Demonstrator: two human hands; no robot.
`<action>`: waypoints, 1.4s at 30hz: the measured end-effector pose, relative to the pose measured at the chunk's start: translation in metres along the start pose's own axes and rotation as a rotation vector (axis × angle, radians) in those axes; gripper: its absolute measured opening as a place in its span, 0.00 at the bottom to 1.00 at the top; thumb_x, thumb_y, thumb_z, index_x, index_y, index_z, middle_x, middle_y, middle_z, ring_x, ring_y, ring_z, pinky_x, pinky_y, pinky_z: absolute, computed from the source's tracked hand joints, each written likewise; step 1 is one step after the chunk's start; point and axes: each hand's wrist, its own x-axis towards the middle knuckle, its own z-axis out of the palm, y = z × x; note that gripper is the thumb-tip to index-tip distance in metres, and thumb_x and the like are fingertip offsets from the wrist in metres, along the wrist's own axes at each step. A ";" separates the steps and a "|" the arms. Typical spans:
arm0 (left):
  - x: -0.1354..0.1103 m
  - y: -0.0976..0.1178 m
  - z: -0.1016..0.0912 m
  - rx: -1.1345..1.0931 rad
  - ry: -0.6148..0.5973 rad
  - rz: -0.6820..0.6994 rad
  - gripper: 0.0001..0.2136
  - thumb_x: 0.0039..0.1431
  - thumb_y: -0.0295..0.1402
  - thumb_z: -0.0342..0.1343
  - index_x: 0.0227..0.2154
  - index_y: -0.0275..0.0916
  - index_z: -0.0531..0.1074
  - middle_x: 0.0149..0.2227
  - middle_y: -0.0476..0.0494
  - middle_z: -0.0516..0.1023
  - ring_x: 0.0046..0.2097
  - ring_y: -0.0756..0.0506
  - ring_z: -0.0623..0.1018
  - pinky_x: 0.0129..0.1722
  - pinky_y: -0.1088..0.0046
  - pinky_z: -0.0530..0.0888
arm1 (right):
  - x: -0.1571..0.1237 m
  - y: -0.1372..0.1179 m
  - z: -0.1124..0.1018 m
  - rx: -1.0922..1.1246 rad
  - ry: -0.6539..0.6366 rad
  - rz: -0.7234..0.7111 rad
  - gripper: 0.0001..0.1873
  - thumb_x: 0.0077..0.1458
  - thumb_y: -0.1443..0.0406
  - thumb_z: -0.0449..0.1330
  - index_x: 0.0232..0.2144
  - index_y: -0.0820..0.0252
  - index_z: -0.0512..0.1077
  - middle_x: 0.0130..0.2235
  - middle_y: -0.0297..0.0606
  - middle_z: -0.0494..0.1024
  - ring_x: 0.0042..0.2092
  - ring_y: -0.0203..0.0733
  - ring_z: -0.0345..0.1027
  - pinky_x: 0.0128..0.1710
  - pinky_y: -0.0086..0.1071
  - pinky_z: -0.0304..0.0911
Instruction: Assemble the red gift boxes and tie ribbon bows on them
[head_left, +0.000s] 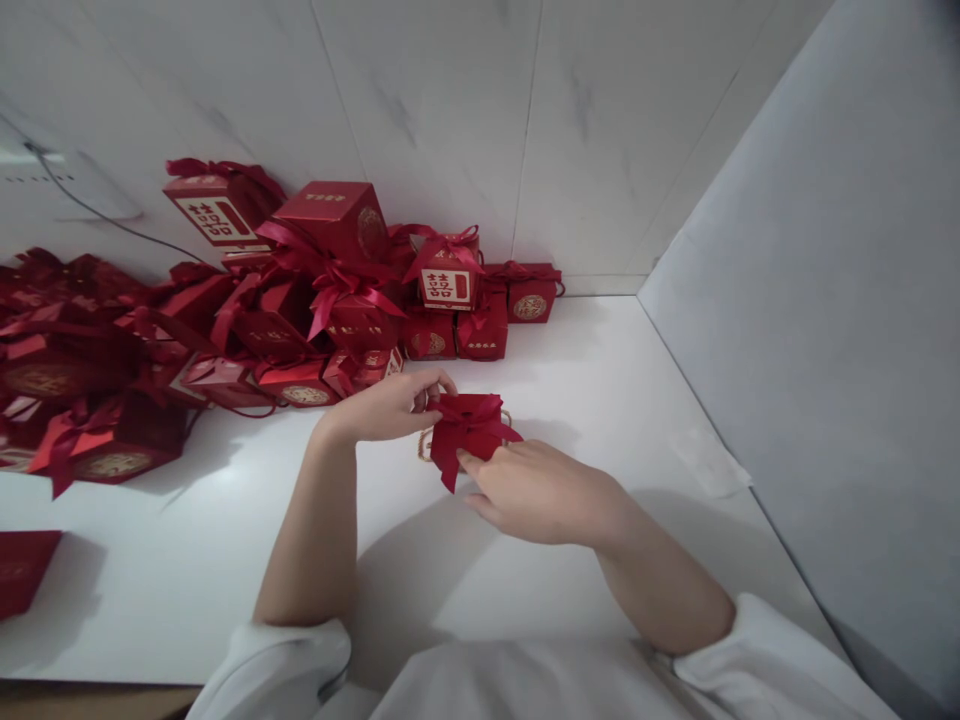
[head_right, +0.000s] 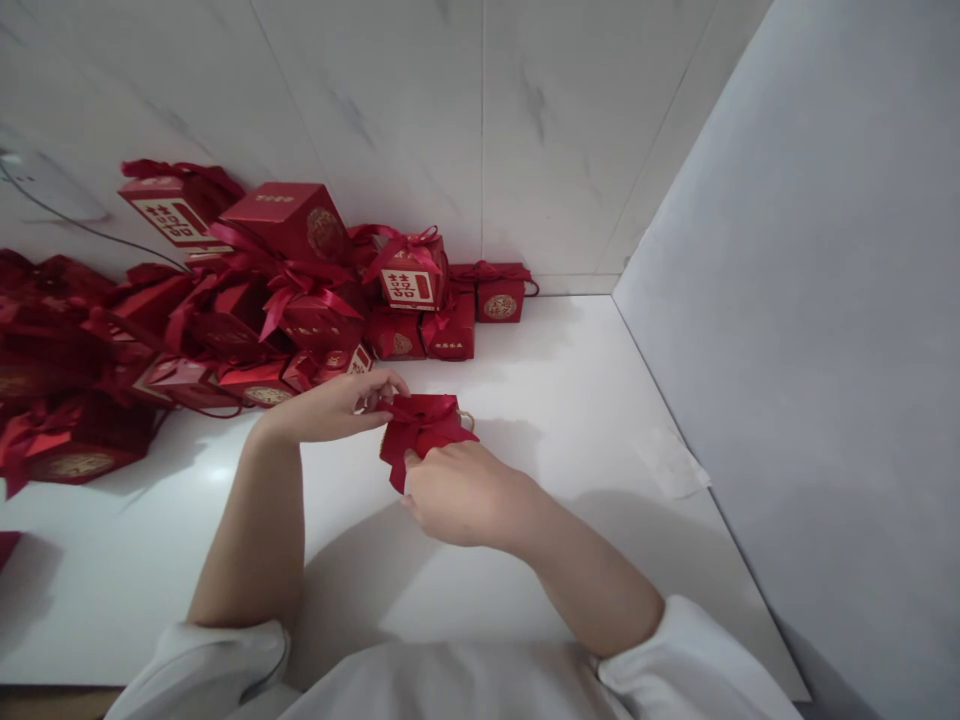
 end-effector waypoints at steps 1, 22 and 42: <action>0.002 0.000 0.001 -0.004 0.028 -0.007 0.13 0.59 0.35 0.52 0.46 0.42 0.68 0.34 0.48 0.73 0.33 0.49 0.71 0.33 0.74 0.66 | 0.000 0.000 -0.001 0.000 0.003 0.006 0.14 0.64 0.63 0.51 0.45 0.66 0.71 0.36 0.48 0.80 0.39 0.52 0.74 0.32 0.35 0.55; 0.019 -0.018 0.011 0.115 0.119 -0.102 0.19 0.50 0.44 0.64 0.42 0.42 0.70 0.33 0.48 0.74 0.34 0.47 0.73 0.32 0.73 0.66 | 0.002 -0.002 -0.003 0.009 -0.025 0.054 0.15 0.65 0.61 0.51 0.45 0.66 0.70 0.38 0.49 0.80 0.40 0.54 0.75 0.33 0.37 0.59; 0.014 -0.005 0.011 0.104 0.126 -0.020 0.07 0.55 0.38 0.60 0.33 0.42 0.80 0.36 0.48 0.75 0.37 0.48 0.74 0.38 0.72 0.69 | 0.001 0.077 -0.014 0.286 0.152 0.330 0.20 0.66 0.61 0.46 0.54 0.53 0.70 0.50 0.42 0.77 0.44 0.45 0.72 0.35 0.31 0.58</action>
